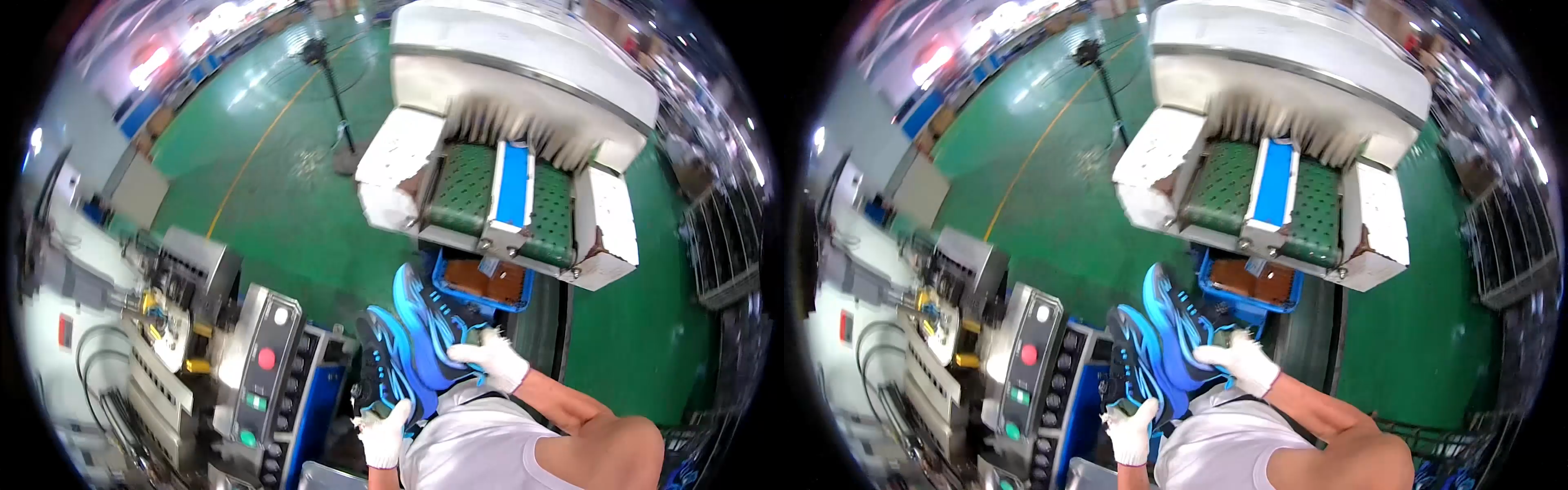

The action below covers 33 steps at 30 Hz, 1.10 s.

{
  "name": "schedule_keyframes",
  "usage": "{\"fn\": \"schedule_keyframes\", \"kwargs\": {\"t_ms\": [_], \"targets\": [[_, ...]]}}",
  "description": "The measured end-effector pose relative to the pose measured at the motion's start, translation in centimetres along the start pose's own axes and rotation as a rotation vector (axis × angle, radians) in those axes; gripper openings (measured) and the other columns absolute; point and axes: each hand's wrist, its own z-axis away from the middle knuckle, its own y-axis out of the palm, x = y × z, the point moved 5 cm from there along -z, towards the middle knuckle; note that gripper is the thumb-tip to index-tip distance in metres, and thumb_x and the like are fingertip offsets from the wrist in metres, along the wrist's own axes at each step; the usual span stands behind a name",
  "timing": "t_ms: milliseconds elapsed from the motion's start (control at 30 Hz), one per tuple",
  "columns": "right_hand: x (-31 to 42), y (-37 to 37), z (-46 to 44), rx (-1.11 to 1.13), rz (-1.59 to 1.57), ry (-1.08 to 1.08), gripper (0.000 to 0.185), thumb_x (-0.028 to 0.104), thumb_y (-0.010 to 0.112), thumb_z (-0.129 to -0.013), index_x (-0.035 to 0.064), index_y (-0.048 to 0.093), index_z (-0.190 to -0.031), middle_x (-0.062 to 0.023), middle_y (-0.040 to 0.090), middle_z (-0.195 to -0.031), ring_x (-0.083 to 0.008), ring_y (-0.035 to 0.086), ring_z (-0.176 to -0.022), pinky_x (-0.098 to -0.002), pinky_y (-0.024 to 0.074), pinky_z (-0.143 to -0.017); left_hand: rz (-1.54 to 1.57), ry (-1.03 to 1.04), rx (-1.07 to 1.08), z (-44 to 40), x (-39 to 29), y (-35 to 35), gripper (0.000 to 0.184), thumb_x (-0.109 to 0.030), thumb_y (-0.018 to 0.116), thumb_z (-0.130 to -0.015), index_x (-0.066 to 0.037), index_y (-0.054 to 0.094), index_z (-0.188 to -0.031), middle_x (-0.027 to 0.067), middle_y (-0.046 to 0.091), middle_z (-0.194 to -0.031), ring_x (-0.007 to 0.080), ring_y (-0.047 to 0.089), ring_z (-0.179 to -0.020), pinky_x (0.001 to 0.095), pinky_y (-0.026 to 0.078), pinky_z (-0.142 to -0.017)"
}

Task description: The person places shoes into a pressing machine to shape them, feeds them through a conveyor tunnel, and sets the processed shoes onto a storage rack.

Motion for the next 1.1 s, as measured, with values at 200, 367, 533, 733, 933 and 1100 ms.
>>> {"fn": "schedule_keyframes", "kwargs": {"t_ms": [200,367,533,733,933,1100], "targets": [[10.1,-15.2,-0.2,-0.697,0.333,-0.380,0.059,0.018,0.079,-0.086,0.0004,0.055,-0.137,-0.0121,0.068,-0.123,-0.0236,0.065,-0.113,-0.0384,0.0499,-0.100,0.194,0.612,0.141,-4.8,-25.5,5.5,0.085,-0.021,0.086,-0.075,0.001,0.040,-0.144,0.0213,0.063,-0.128,0.0293,0.062,-0.117,0.0422,0.046,-0.106],[17.6,-22.6,-7.3,-1.085,0.678,-0.489,0.080,0.033,0.072,-0.088,-0.0031,0.037,-0.150,-0.0284,0.062,-0.132,-0.0427,0.060,-0.123,-0.0475,0.0443,-0.107,-0.043,1.101,-0.017,-15.0,-39.4,18.5,0.077,-0.020,0.075,-0.086,0.007,0.037,-0.147,0.0322,0.052,-0.140,0.0416,0.052,-0.132,0.0441,0.042,-0.111],[23.8,-28.4,-16.5,-1.221,0.871,-0.415,0.080,0.042,0.071,-0.087,-0.0059,0.045,-0.146,-0.0324,0.059,-0.134,-0.0457,0.056,-0.127,-0.0479,0.0435,-0.109,-0.019,1.048,0.027,-20.6,-48.3,23.9,0.072,-0.042,0.067,-0.091,0.007,0.048,-0.140,0.0315,0.055,-0.134,0.0469,0.054,-0.125,0.0493,0.047,-0.103],[27.5,-23.2,-17.7,-1.186,1.017,-1.010,0.057,0.030,0.066,-0.098,-0.0054,0.053,-0.140,-0.0272,0.055,-0.143,-0.0393,0.057,-0.127,-0.0436,0.0453,-0.108,0.110,1.206,0.152,-19.2,-40.6,22.8,0.073,-0.034,0.059,-0.097,0.006,0.033,-0.152,0.0309,0.033,-0.157,0.0412,0.032,-0.149,0.0445,0.026,-0.123],[6.1,-0.6,-24.1,0.435,0.282,-0.214,0.048,0.009,0.061,-0.100,-0.0045,0.048,-0.144,-0.0199,0.059,-0.141,-0.0277,0.059,-0.124,-0.0361,0.0487,-0.103,-0.112,0.236,0.078,-16.6,-2.2,10.0,0.051,-0.033,0.058,-0.095,-0.006,0.058,-0.139,0.0232,0.067,-0.125,0.0393,0.066,-0.114,0.0448,0.052,-0.098],[-8.7,12.1,-21.6,0.982,0.903,0.001,0.056,0.015,0.067,-0.095,-0.0056,0.049,-0.144,-0.0194,0.066,-0.129,-0.0213,0.067,-0.104,-0.0310,0.0548,-0.084,0.160,-0.732,-0.938,6.0,33.9,-1.6,0.039,-0.035,0.055,-0.092,-0.005,0.070,-0.111,0.0244,0.069,-0.116,0.0425,0.067,-0.109,0.0477,0.053,-0.096]]}}
